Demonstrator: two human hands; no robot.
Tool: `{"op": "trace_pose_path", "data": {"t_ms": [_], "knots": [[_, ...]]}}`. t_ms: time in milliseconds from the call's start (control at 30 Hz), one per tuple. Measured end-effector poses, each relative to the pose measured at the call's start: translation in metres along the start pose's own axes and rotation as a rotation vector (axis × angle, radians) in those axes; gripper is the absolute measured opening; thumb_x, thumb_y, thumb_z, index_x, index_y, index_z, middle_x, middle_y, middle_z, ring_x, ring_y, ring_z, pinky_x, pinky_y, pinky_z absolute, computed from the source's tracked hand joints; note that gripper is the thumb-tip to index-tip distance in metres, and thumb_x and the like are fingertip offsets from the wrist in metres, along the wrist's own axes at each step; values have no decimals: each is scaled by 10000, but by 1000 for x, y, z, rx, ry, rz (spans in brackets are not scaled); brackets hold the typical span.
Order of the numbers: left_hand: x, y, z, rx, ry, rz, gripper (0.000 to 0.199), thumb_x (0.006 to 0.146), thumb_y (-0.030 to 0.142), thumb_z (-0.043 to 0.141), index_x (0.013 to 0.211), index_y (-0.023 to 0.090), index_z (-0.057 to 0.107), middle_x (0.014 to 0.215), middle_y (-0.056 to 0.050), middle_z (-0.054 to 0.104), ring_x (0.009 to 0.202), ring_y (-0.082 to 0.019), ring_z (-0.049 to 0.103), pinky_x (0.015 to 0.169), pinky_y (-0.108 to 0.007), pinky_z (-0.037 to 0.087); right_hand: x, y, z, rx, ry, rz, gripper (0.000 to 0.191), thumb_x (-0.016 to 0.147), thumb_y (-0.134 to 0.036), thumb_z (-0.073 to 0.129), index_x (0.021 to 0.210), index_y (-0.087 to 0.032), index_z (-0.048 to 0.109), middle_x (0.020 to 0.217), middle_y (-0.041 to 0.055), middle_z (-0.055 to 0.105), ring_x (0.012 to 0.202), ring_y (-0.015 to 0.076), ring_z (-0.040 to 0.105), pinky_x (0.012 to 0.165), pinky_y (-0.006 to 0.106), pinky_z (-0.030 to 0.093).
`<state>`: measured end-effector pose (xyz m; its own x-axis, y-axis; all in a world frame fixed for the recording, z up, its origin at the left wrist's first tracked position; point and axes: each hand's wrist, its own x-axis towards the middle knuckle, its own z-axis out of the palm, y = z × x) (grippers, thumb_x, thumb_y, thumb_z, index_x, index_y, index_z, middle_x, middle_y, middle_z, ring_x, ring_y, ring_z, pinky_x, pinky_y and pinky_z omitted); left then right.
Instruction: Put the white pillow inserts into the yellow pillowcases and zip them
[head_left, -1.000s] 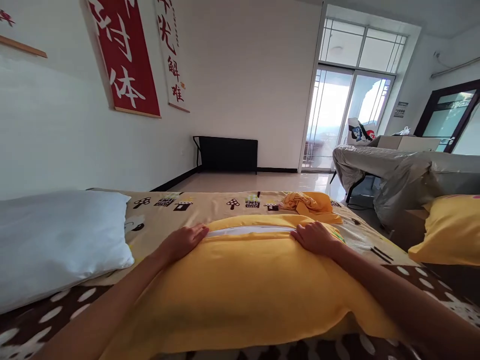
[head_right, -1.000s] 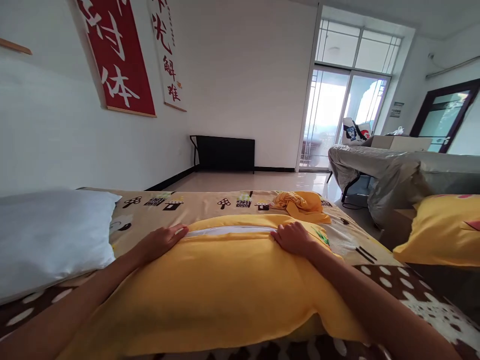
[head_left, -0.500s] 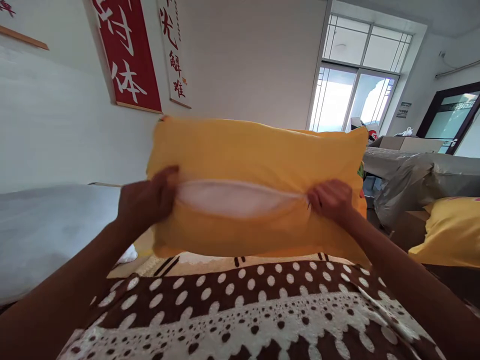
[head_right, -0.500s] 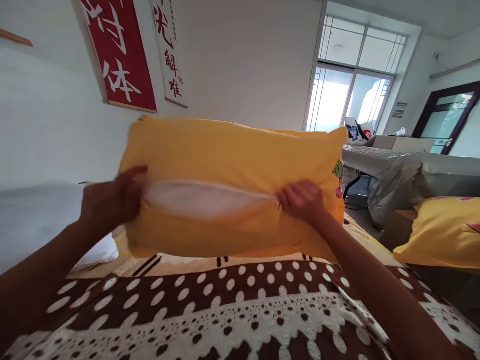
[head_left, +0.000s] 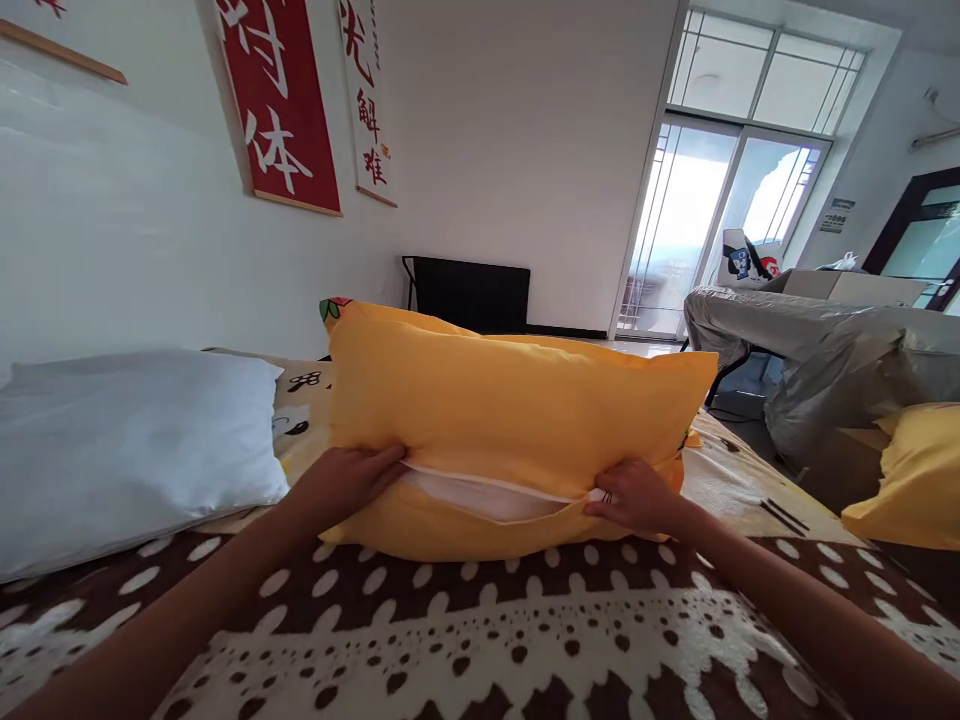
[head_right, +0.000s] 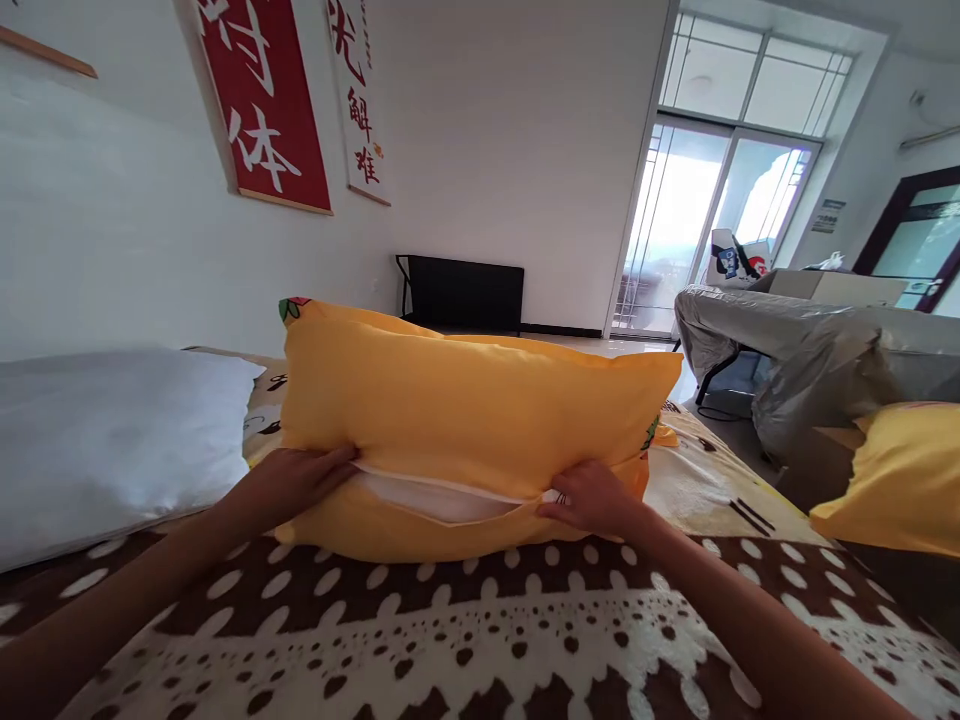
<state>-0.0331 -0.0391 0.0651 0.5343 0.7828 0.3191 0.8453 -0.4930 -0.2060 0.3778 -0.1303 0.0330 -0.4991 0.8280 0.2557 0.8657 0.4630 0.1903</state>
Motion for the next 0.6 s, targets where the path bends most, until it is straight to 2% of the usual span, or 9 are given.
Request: {"op": "trace_pose_path", "data": {"t_ms": [67, 167, 233, 333, 400, 500, 600], "knots": [[2, 11, -7, 26, 78, 21, 384, 919, 358, 270, 961, 206, 620, 816, -102, 686, 771, -255, 632, 687, -341, 428, -1, 4, -7, -22, -23, 0, 385, 899, -508, 462, 862, -160, 624, 783, 66, 678, 745, 182, 612, 641, 275, 321], [5, 40, -14, 69, 294, 147, 301, 905, 281, 336, 963, 213, 623, 993, -114, 654, 931, -257, 583, 827, -382, 408, 3, 4, -6, -101, -32, 15, 159, 880, -287, 518, 891, -162, 616, 819, 55, 674, 772, 176, 599, 655, 278, 329], [11, 64, -17, 87, 384, 276, 271, 911, 257, 368, 1032, 214, 607, 1080, -118, 623, 1004, -266, 543, 880, -409, 384, 6, 0, -5, -143, -30, 32, 121, 860, -188, 504, 883, -159, 618, 828, 60, 666, 771, 176, 582, 671, 286, 336], [28, 95, -22, 68, 420, 387, 270, 917, 158, 351, 1013, 190, 602, 1119, -127, 598, 1058, -259, 506, 929, -410, 363, 9, -6, -10, -208, 22, 12, 148, 837, -120, 484, 850, -153, 627, 895, 97, 646, 839, 206, 548, 740, 323, 346], [43, 108, -27, 9, 430, 304, 270, 918, 133, 337, 909, 173, 604, 1021, -122, 616, 993, -244, 527, 891, -383, 385, 8, -8, -17, -277, 111, 5, 156, 826, -105, 483, 801, -160, 627, 936, 113, 625, 887, 232, 514, 785, 354, 344], [67, 119, -35, -147, 455, 96, 280, 953, 241, 327, 843, 169, 574, 846, -88, 620, 835, -217, 562, 739, -327, 410, 13, -8, -21, -311, 245, 70, 177, 836, -97, 472, 822, -163, 635, 1029, 118, 607, 950, 243, 482, 843, 365, 342], [78, 126, -29, -230, 413, 1, 333, 974, 303, 264, 873, 164, 550, 787, -70, 627, 756, -201, 585, 642, -299, 386, 32, -3, -10, -231, 244, 171, 197, 836, -82, 472, 888, -160, 645, 1069, 97, 608, 985, 227, 489, 858, 330, 351]]}}
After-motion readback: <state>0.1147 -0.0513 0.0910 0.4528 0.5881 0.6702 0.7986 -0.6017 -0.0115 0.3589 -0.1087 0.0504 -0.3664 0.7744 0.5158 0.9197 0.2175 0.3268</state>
